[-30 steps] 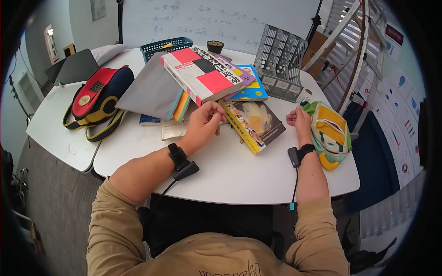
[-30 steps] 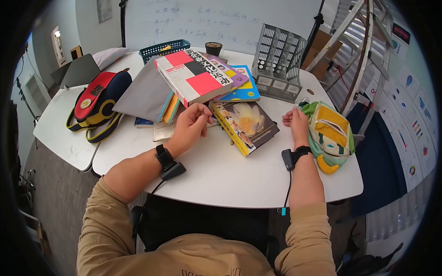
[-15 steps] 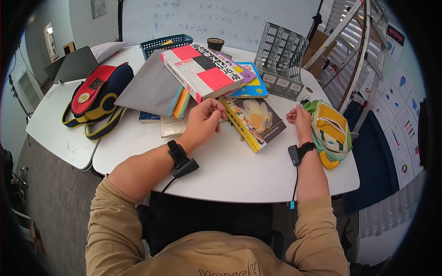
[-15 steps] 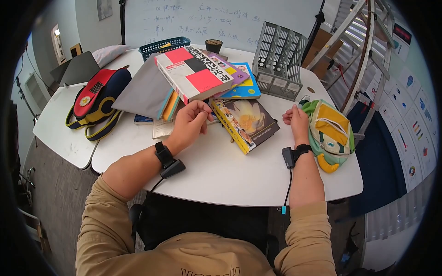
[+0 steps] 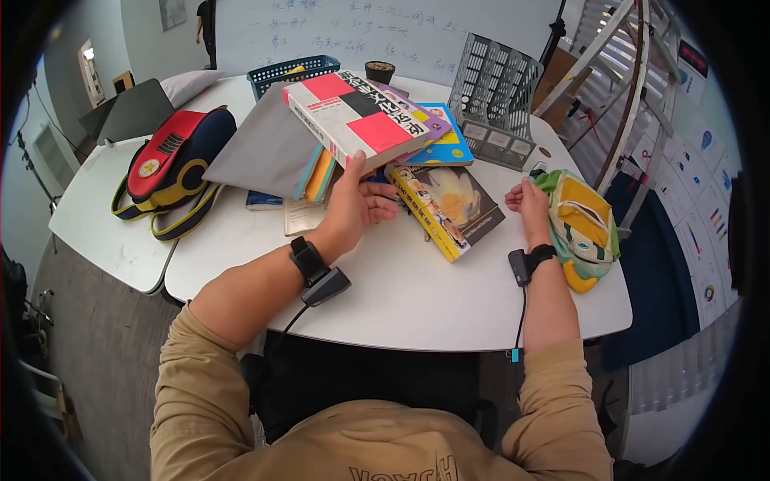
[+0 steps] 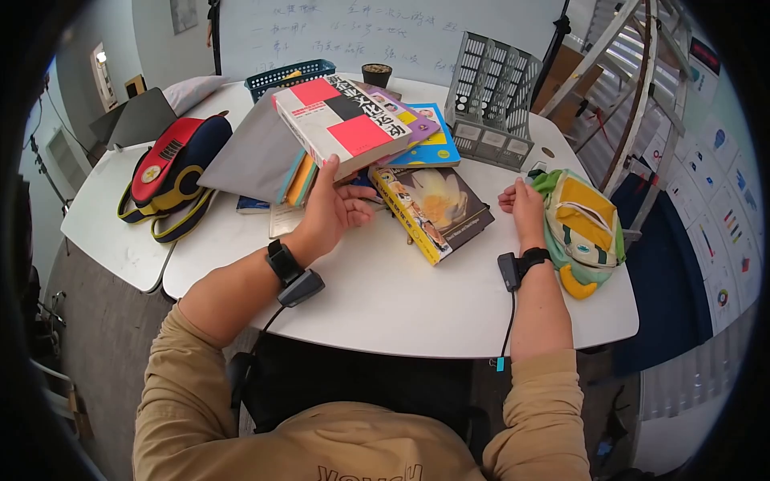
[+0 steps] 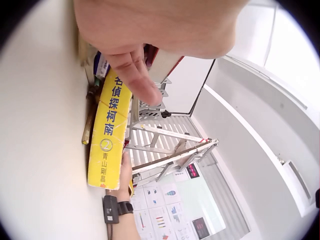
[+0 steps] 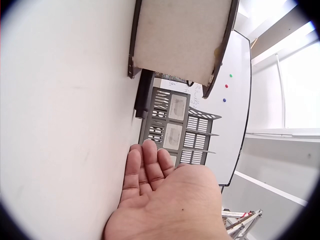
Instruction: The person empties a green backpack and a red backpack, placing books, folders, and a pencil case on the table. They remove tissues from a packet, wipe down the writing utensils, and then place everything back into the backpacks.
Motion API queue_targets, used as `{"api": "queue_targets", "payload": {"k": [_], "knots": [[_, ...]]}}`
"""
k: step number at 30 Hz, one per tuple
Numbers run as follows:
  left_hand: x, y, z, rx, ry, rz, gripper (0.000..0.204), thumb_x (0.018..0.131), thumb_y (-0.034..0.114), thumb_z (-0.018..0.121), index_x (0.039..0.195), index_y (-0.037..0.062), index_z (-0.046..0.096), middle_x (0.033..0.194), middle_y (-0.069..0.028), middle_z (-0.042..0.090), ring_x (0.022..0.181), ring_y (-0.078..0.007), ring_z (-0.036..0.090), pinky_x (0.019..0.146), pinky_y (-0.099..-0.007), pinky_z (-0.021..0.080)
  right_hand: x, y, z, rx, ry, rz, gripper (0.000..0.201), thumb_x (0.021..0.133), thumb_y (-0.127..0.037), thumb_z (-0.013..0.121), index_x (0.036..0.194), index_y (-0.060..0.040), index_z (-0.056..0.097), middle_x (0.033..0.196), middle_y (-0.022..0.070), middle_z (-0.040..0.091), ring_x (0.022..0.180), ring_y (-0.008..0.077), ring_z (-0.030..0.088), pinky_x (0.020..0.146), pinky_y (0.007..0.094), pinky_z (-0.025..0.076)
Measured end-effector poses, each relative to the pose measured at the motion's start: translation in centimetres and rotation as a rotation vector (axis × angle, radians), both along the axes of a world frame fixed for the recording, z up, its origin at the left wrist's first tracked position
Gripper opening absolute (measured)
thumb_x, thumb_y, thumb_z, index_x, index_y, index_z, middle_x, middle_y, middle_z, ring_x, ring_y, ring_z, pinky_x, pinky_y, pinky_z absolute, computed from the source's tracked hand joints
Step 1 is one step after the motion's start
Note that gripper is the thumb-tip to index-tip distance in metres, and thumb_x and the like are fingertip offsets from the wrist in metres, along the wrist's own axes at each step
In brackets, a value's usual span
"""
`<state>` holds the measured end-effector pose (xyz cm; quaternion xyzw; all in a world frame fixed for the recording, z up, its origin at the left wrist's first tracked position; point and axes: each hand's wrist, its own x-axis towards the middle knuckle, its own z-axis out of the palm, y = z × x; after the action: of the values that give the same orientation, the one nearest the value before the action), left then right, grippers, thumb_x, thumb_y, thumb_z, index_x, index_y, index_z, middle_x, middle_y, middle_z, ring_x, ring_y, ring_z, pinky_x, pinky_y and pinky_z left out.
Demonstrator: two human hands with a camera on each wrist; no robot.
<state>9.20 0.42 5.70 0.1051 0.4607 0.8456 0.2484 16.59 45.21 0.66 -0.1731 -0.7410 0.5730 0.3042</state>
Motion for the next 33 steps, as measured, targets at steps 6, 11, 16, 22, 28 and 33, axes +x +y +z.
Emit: {"api": "queue_targets", "payload": {"k": [6,11,16,22,28,33], "knots": [[-0.9,0.3,-0.3,0.081,0.085,0.079,0.045,0.118,0.037,0.055,0.15,0.0056,0.051,0.122,-0.0151,0.073,0.08,-0.0186,0.073,0.07,-0.031,0.061,0.0,0.2,0.0,-0.006,0.003,0.009,0.05,0.122,-0.04,0.051,0.101,0.0006,0.072,0.093,0.0133,0.079,0.081,0.0208,0.077,0.075,0.0321,0.063],[-0.5,0.1,-0.7,0.017,0.332,0.036,0.033,0.119,0.024,0.052,0.146,0.0048,0.052,0.123,-0.015,0.071,0.079,-0.0181,0.071,0.067,-0.0335,0.059,0.1,-1.5,1.7,0.047,0.178,-0.009,0.049,0.121,-0.042,0.055,0.105,0.0001,0.073,0.095,0.0106,0.079,0.085,0.0192,0.077,0.077,0.0321,0.063],[0.4,-0.6,-0.4,-0.07,0.504,-0.067,0.027,0.113,0.013,0.054,0.137,0.002,0.055,0.11,-0.0138,0.071,0.079,-0.0218,0.073,0.069,-0.0361,0.06,1.1,-6.5,5.7,0.192,0.424,0.2,0.051,0.119,-0.048,0.059,0.117,0.0008,0.075,0.106,0.0107,0.08,0.099,0.0181,0.077,0.084,0.0319,0.063],[1.6,-0.7,0.3,-0.152,0.609,-0.15,0.036,0.105,0.014,0.049,0.138,0.0017,0.056,0.106,-0.0135,0.07,0.077,-0.0227,0.072,0.069,-0.0362,0.059,2.4,-10.6,7.0,0.005,0.254,0.722,0.065,0.107,-0.049,0.078,0.145,0.0027,0.071,0.123,0.0099,0.081,0.103,0.0174,0.077,0.089,0.0325,0.062],[0.8,-0.6,-0.1,-0.117,0.512,-0.183,0.038,0.106,0.025,0.046,0.132,0.0001,0.059,0.105,-0.0155,0.069,0.073,-0.0232,0.069,0.068,-0.0376,0.059,3.3,-13.1,8.7,-0.201,0.243,0.768,0.032,0.111,-0.019,0.076,0.13,0.0062,0.078,0.113,0.0086,0.083,0.096,0.0156,0.078,0.081,0.0308,0.062],[-0.8,-0.5,-2.1,0.092,0.332,-0.554,0.048,0.104,0.037,0.051,0.13,-0.0006,0.064,0.101,-0.0163,0.072,0.072,-0.0274,0.069,0.066,-0.0409,0.057,3.7,-13.1,8.1,-0.652,0.233,1.046,0.075,0.113,-0.065,0.062,0.162,-0.0086,0.059,0.154,0.0072,0.07,0.138,0.0247,0.068,0.115,0.0448,0.054]]}}
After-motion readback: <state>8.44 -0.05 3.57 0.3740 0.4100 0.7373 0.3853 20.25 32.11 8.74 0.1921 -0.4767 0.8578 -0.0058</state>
